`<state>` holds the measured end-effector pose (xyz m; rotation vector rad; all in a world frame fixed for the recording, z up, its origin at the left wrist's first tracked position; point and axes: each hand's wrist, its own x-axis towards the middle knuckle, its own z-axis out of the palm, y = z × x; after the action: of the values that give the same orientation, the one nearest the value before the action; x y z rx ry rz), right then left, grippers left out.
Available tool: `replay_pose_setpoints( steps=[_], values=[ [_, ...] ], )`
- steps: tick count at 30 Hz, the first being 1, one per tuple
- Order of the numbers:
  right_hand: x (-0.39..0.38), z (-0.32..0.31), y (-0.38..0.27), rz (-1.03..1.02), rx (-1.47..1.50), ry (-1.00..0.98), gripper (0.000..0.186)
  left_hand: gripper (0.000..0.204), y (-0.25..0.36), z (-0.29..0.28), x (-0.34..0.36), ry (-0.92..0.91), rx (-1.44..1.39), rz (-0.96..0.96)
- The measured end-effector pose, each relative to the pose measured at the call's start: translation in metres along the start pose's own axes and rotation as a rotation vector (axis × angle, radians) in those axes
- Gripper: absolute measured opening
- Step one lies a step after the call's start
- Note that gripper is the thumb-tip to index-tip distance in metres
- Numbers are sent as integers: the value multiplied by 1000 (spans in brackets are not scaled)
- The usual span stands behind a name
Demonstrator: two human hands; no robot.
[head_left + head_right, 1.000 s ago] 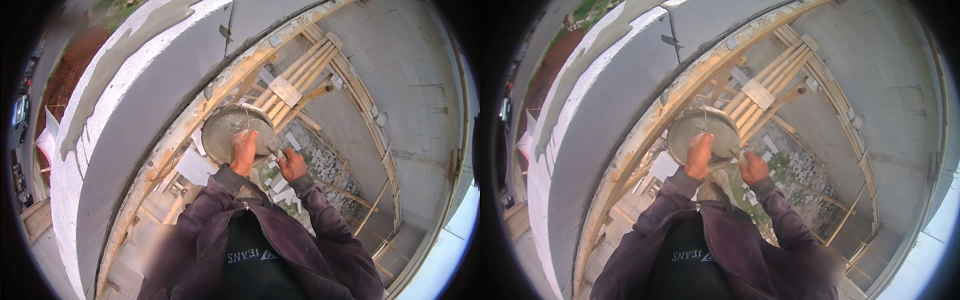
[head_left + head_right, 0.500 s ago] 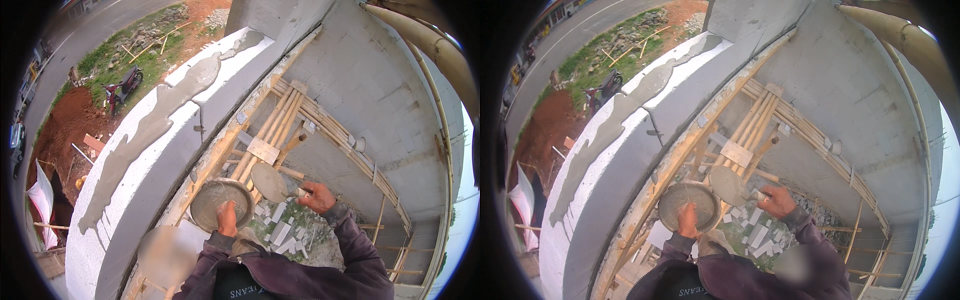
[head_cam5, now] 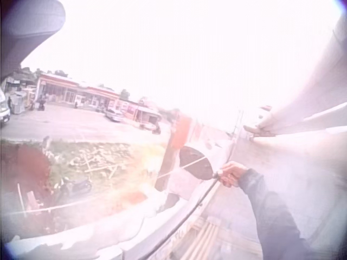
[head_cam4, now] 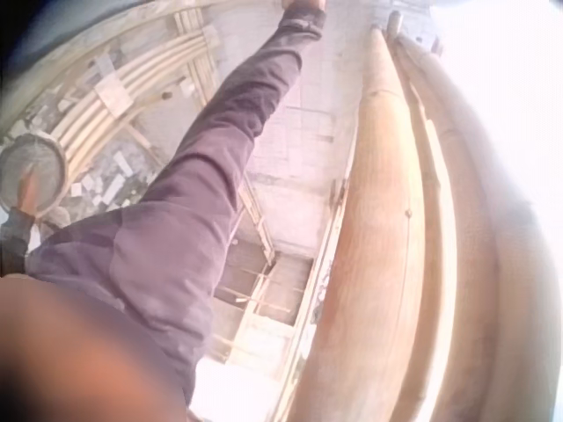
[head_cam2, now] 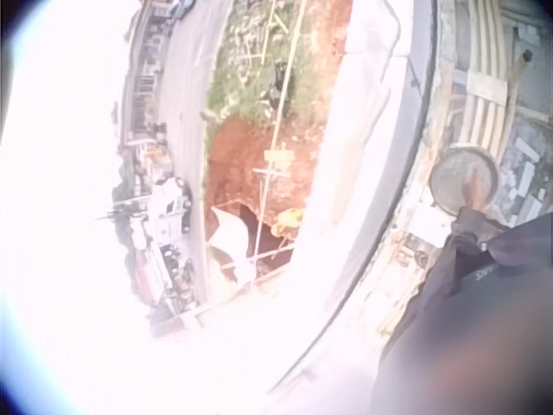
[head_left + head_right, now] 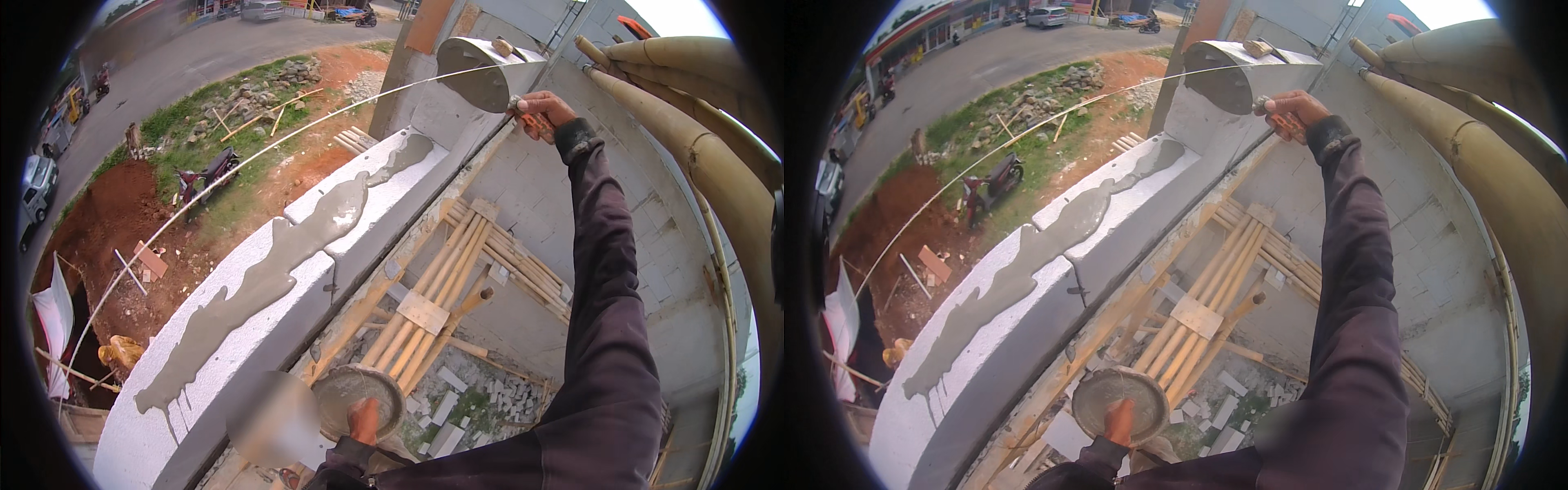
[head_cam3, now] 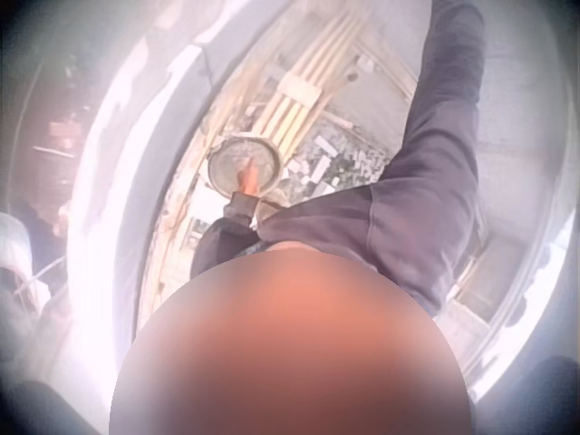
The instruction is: The person scoops mortar from a bucket with a trowel and spreads it onto a curved wall section. They then pick up a white block, place it onto the mortar, and press it into position. The process repeats with additional blocks along the wall.
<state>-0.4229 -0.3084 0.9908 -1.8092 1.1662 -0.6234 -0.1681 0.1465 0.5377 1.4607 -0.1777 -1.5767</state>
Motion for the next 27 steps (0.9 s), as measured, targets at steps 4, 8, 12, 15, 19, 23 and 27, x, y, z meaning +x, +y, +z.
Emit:
replay_pose_setpoints(
  steps=[4, 8, 12, 15, 19, 23, 27],
  values=[
    [-7, -52, 24, 1, 123, -112, 35, 16, -12, -4, 4, 1, -9, 27],
    [-65, -74, 41, 27, 113, -75, 35, 16, -18, -3, 13, -40, 64, 41],
    [-150, -26, 60, 74, 55, -48, 37, 18, -4, 15, 14, -52, 121, -5],
    [-215, 44, 80, 324, -122, -120, 34, 19, 16, 24, 9, -71, 171, -72],
    [-270, 171, 138, 373, -336, -329, 32, 20, 27, 29, -12, -174, 166, 28],
    [-302, 287, 184, 383, -553, -407, 25, 28, 29, 39, -28, -192, 251, 127],
    [-303, 402, 224, 422, -769, -280, 21, 29, 34, 57, -36, -232, 246, 219]
  ],
)
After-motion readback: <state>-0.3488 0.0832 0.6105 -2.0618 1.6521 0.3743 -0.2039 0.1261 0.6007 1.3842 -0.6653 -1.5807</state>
